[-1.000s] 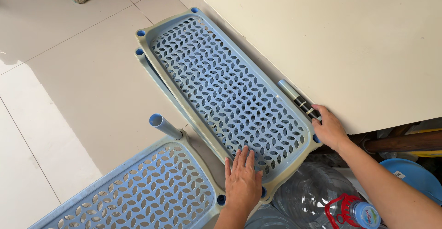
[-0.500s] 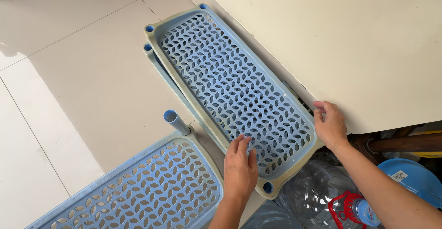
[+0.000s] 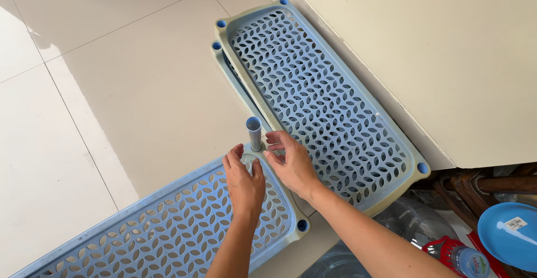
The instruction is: The person assembles a light blue plastic stool by inserting cylindrical legs into the seat's corner sockets. The person repeatedly inserts and removes the legs, adjusting their placement and stacking the seat components during the process.
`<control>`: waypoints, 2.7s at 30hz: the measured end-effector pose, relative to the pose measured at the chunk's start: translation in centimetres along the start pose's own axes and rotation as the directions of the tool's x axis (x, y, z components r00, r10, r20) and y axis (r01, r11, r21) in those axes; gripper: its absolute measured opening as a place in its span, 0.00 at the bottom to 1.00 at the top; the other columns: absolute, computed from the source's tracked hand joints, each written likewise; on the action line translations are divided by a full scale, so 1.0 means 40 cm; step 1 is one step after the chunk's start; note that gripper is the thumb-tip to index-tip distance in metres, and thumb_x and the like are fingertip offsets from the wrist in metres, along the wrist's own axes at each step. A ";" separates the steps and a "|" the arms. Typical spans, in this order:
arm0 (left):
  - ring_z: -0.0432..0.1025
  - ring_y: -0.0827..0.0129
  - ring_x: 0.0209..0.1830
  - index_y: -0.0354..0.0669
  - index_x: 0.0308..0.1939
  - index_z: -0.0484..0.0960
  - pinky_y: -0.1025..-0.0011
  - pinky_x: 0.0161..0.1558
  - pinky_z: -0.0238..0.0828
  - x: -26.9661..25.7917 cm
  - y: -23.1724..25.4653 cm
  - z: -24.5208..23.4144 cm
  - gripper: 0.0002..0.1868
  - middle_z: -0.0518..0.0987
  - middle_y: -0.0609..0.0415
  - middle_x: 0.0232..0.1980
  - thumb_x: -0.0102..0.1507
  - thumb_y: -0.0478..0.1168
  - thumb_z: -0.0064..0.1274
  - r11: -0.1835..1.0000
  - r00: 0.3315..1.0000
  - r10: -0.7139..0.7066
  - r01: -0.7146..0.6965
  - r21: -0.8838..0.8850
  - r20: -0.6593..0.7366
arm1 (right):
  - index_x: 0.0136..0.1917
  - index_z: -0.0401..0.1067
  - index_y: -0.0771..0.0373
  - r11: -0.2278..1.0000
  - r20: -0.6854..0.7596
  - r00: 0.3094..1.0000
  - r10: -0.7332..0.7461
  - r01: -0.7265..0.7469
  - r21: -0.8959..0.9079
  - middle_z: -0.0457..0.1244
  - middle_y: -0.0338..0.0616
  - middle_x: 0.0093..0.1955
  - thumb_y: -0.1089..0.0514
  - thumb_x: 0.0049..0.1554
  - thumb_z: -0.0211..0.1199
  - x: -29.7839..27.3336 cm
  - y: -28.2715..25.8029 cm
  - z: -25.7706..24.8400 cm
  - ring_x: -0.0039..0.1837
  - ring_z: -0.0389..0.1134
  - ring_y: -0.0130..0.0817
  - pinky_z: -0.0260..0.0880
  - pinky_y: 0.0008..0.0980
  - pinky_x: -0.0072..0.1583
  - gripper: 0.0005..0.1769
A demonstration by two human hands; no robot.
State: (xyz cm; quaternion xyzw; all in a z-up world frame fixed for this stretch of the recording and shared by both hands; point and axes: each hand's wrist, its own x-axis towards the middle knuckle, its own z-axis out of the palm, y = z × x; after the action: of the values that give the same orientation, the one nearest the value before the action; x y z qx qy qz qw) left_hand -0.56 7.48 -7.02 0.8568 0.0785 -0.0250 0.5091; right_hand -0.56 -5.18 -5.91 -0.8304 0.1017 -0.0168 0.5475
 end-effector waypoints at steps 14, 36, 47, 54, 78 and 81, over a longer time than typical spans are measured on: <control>0.61 0.49 0.74 0.48 0.69 0.70 0.44 0.74 0.45 0.157 -0.181 0.073 0.28 0.76 0.39 0.63 0.64 0.41 0.53 0.966 0.942 -0.010 -0.079 0.248 0.336 | 0.48 0.76 0.62 0.991 -0.129 0.991 0.036 -0.051 -0.121 0.72 0.47 0.45 0.56 0.56 0.69 0.051 -0.016 0.126 0.47 0.74 0.44 0.72 0.41 0.48 0.09; 0.55 0.48 0.76 0.41 0.74 0.57 0.39 0.73 0.42 0.161 -0.035 0.095 0.34 0.57 0.42 0.78 0.66 0.44 0.51 0.936 0.939 0.115 -0.212 0.282 0.324 | 0.63 0.70 0.56 0.872 -0.298 0.946 0.128 -0.250 -0.420 0.65 0.47 0.32 0.43 0.64 0.57 0.074 -0.040 -0.298 0.33 0.65 0.39 0.63 0.43 0.40 0.21; 0.43 0.52 0.81 0.43 0.71 0.64 0.40 0.74 0.36 0.053 0.024 0.234 0.31 0.54 0.44 0.79 0.65 0.45 0.52 0.812 0.773 0.317 -0.520 0.264 0.549 | 0.75 0.55 0.63 0.711 -0.306 0.952 0.016 -0.226 -0.666 0.57 0.55 0.70 0.54 0.63 0.55 0.065 0.234 -0.518 0.65 0.63 0.53 0.61 0.49 0.64 0.30; 0.44 0.51 0.81 0.38 0.72 0.62 0.42 0.74 0.37 0.018 0.028 0.254 0.32 0.55 0.40 0.79 0.67 0.47 0.51 0.816 0.758 0.360 -0.539 0.210 0.544 | 0.72 0.59 0.57 0.700 -0.283 0.956 0.073 -0.252 -0.669 0.60 0.48 0.58 0.58 0.59 0.61 -0.012 0.211 -0.441 0.57 0.66 0.48 0.67 0.43 0.59 0.29; 0.41 0.32 0.78 0.41 0.65 0.74 0.36 0.72 0.35 -0.063 0.050 0.347 0.36 0.52 0.42 0.78 0.60 0.60 0.54 0.744 0.692 0.456 -0.642 0.187 0.560 | 0.50 0.73 0.49 0.235 -0.238 0.080 0.968 -0.625 0.744 0.66 0.31 0.47 0.42 0.58 0.69 -0.114 0.690 -0.752 0.56 0.65 0.28 0.56 0.43 0.69 0.13; 0.40 0.33 0.78 0.41 0.62 0.76 0.36 0.72 0.36 -0.071 0.043 0.331 0.33 0.53 0.39 0.78 0.62 0.60 0.53 0.744 0.711 0.486 -0.642 0.185 0.508 | 0.50 0.73 0.46 0.214 -0.189 0.105 0.976 -0.580 0.786 0.65 0.31 0.51 0.43 0.58 0.67 -0.123 0.629 -0.754 0.59 0.62 0.30 0.50 0.48 0.71 0.10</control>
State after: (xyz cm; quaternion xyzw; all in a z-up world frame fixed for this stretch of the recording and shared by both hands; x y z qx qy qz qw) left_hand -2.57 -5.25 -11.55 0.8867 -0.3110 -0.0665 0.3355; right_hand -13.34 -41.13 -16.41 -0.3600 0.7309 -0.0304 0.5791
